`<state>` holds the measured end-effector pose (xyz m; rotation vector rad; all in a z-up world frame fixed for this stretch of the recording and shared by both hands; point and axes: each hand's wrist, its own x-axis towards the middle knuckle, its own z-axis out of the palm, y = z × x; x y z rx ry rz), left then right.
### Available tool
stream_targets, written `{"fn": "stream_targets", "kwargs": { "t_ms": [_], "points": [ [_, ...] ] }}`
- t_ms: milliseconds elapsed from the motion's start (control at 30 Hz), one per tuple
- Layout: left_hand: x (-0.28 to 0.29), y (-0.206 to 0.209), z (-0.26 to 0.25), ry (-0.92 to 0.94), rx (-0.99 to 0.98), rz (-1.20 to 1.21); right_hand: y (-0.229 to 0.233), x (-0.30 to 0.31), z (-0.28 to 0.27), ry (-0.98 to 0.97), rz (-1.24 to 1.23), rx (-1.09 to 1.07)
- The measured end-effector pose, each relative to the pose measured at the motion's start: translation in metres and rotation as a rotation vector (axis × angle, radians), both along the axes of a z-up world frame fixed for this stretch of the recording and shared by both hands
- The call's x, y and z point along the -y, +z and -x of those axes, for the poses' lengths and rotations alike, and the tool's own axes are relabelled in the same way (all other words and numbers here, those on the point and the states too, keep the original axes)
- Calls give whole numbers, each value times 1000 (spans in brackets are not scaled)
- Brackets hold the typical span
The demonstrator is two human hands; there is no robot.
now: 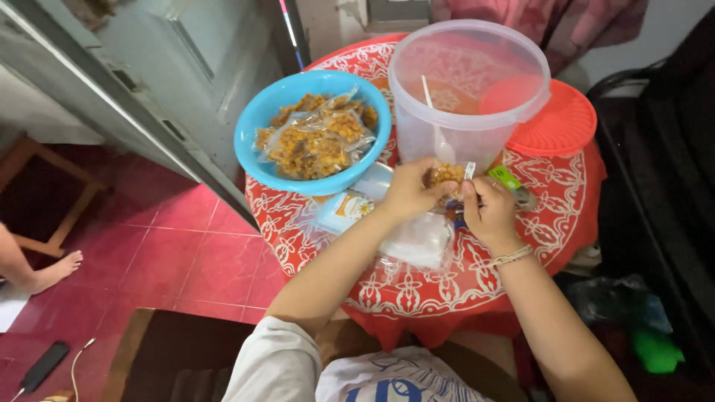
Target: Packing fried chips from a large container into small plastic bags using a spoon and hands.
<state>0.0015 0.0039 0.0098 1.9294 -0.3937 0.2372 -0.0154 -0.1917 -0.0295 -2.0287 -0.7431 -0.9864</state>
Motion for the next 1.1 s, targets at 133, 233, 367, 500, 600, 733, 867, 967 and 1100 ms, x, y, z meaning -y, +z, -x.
{"fn": "stream_targets", "kwargs": {
  "t_ms": [133, 233, 367, 500, 600, 733, 867, 967, 1100],
  "points": [
    [-4, 14, -3, -16, 28, -187, -9, -1, -3, -31, 15, 26],
    [-6, 20, -3, -54, 90, -217, -9, -1, -3, -38, -3, 44],
    [-11, 8, -2, -48, 47, -117, -15, -1, -5, -63, -10, 70],
    [-21, -20, -8, -17, -28, 27, 0, -15, 4, -64, 20, 119],
    [-30, -4, 22, -13, -150, 238, 17, -21, 14, 22, 10, 60],
    [-59, 17, 47, 54, -72, 292, 5, -3, 9, -14, 1, -3],
    [-99, 61, 72, 242, 325, 322, 0, 0, 7, 7, -13, -145],
    [-128, 82, 72, 441, 615, 171, -2, -1, 7, -2, 5, -179],
    [-154, 61, 29, 692, 925, -126, -2, 3, 9, -39, 18, -223]
  ]
}}
